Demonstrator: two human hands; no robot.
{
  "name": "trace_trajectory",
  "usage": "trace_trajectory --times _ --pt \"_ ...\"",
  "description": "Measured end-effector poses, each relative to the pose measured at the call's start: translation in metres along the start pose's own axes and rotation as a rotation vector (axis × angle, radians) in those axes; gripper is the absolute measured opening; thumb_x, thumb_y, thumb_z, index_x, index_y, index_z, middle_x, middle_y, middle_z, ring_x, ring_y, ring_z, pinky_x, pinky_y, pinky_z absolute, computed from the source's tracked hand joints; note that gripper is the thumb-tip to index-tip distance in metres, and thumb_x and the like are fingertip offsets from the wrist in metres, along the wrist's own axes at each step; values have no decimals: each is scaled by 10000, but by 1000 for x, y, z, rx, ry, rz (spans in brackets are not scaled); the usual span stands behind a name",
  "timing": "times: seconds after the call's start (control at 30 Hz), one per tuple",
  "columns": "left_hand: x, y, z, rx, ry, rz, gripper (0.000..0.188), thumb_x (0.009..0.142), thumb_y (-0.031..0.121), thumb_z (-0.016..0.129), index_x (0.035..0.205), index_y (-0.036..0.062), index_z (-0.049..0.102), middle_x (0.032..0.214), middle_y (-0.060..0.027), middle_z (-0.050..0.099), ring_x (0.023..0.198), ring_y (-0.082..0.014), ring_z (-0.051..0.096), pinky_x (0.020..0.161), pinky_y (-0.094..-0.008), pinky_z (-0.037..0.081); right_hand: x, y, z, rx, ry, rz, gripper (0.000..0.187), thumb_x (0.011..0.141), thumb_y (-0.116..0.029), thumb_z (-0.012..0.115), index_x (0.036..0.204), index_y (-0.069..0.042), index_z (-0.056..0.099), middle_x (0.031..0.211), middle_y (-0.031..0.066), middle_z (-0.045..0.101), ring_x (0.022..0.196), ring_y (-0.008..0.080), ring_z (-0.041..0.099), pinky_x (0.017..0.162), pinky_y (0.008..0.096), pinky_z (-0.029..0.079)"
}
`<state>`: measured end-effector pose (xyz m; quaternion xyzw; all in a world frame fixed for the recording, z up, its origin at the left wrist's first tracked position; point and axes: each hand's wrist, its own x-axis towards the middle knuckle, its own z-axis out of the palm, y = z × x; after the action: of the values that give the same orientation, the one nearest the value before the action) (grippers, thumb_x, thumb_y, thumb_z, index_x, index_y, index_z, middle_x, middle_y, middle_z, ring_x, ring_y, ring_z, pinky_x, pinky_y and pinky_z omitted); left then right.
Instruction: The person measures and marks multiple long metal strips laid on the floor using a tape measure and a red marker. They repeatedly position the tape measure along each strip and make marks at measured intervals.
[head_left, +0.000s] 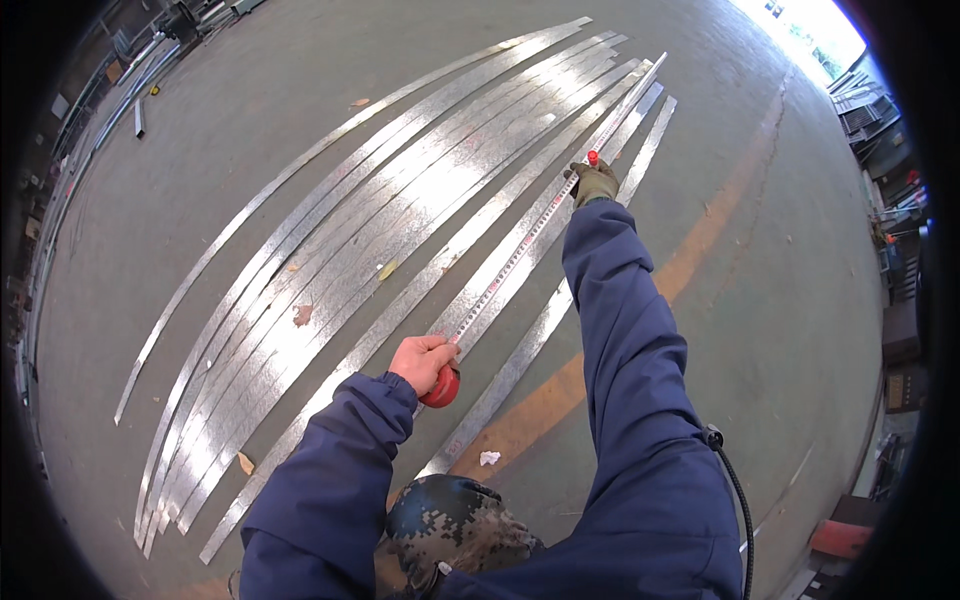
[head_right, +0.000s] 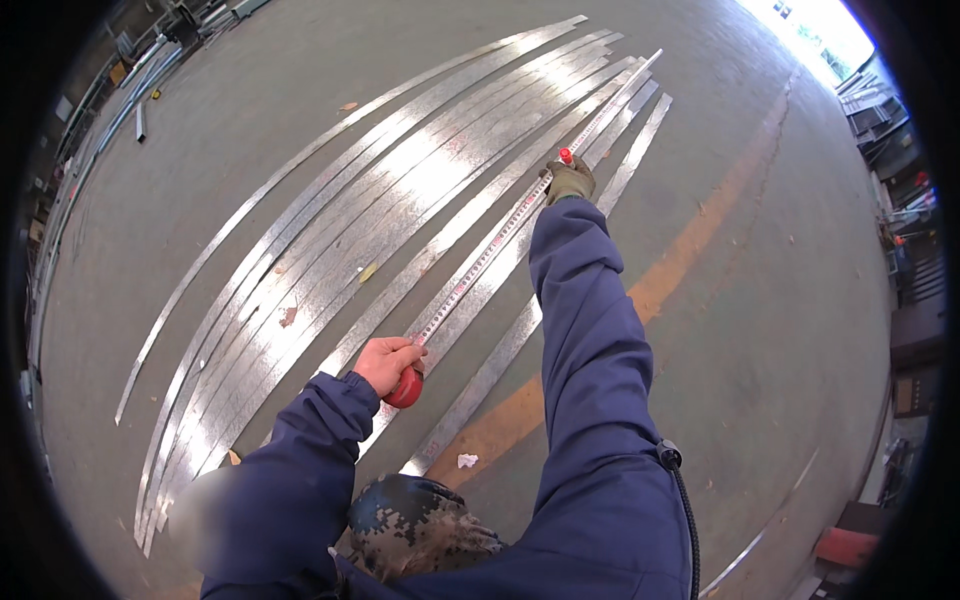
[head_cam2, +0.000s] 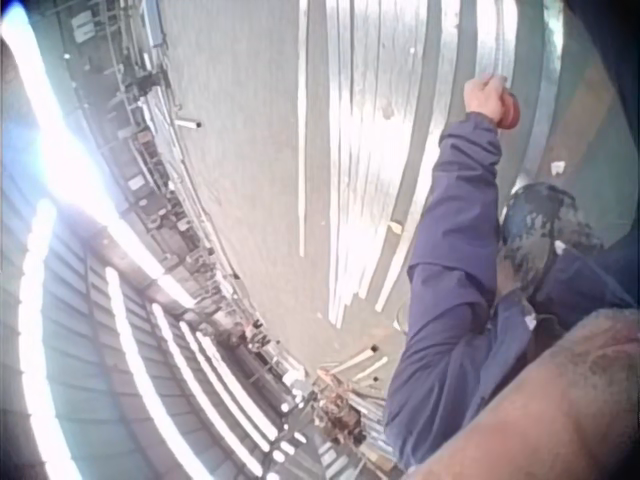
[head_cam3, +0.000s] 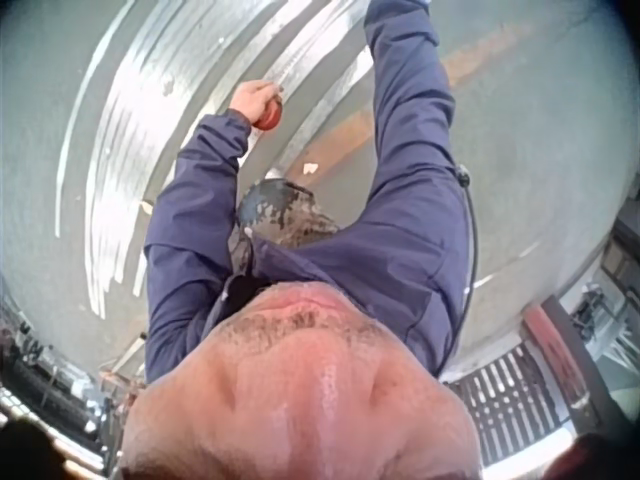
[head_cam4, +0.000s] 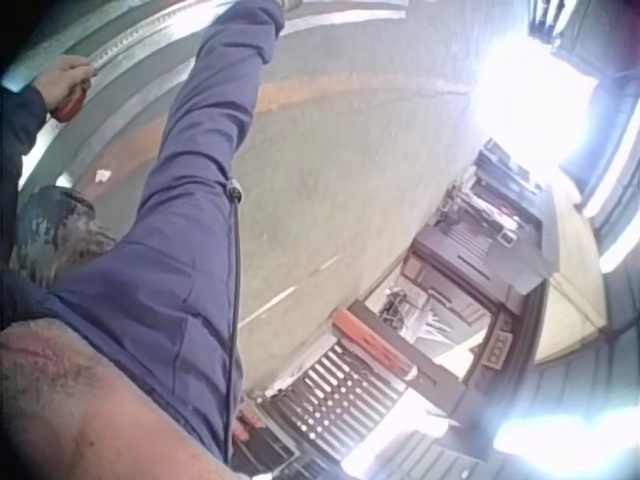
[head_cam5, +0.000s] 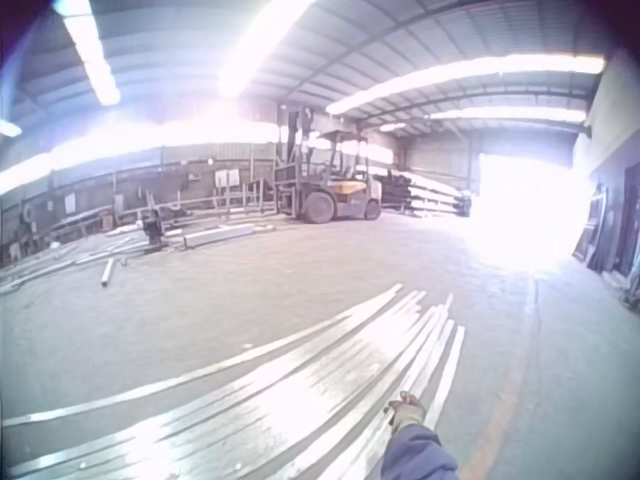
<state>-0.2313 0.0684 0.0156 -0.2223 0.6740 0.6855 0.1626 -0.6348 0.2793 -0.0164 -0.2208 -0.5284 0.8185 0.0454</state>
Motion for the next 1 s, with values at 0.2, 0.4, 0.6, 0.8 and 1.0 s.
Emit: trace_trajectory --times 0.2,0.4,0.6,0.8,1.0 --pt "1 -4 -3 2 0 -24 214 898 162 645 870 -36 724 747 -67 706 686 -127 631 693 -284 505 20 27 -5 -176 23 80 497 763 90 746 1223 -7 583 929 173 703 709 265 690 623 376 569" --pt "-1 -1 1 6 9 -49 215 897 162 647 876 -35 729 753 -71 711 692 -129 636 695 -285 507 45 55 -22 -310 -29 22 506 783 94 712 1243 12 519 852 182 705 641 292 713 505 386 562" --pt "6 -2 0 68 3 -45 223 902 169 646 873 -36 730 759 -68 713 687 -132 631 691 -287 503 75 69 -24 -314 -21 44 492 806 103 687 1261 -13 542 890 191 705 706 306 717 562 403 576" --pt "5 0 1 15 -1 -72 238 912 179 633 881 -39 722 761 -63 707 682 -130 620 687 -290 501 76 82 -32 -364 -23 -12 490 823 47 699 1281 -35 546 906 165 708 686 287 703 551 400 566" --pt "0 -23 -25 141 68 -31 251 915 213 631 927 -21 721 754 -59 695 681 -127 616 676 -292 497 17 92 -33 -466 20 -129 464 868 -19 677 1307 -101 552 819 66 636 592 164 612 462 310 465"
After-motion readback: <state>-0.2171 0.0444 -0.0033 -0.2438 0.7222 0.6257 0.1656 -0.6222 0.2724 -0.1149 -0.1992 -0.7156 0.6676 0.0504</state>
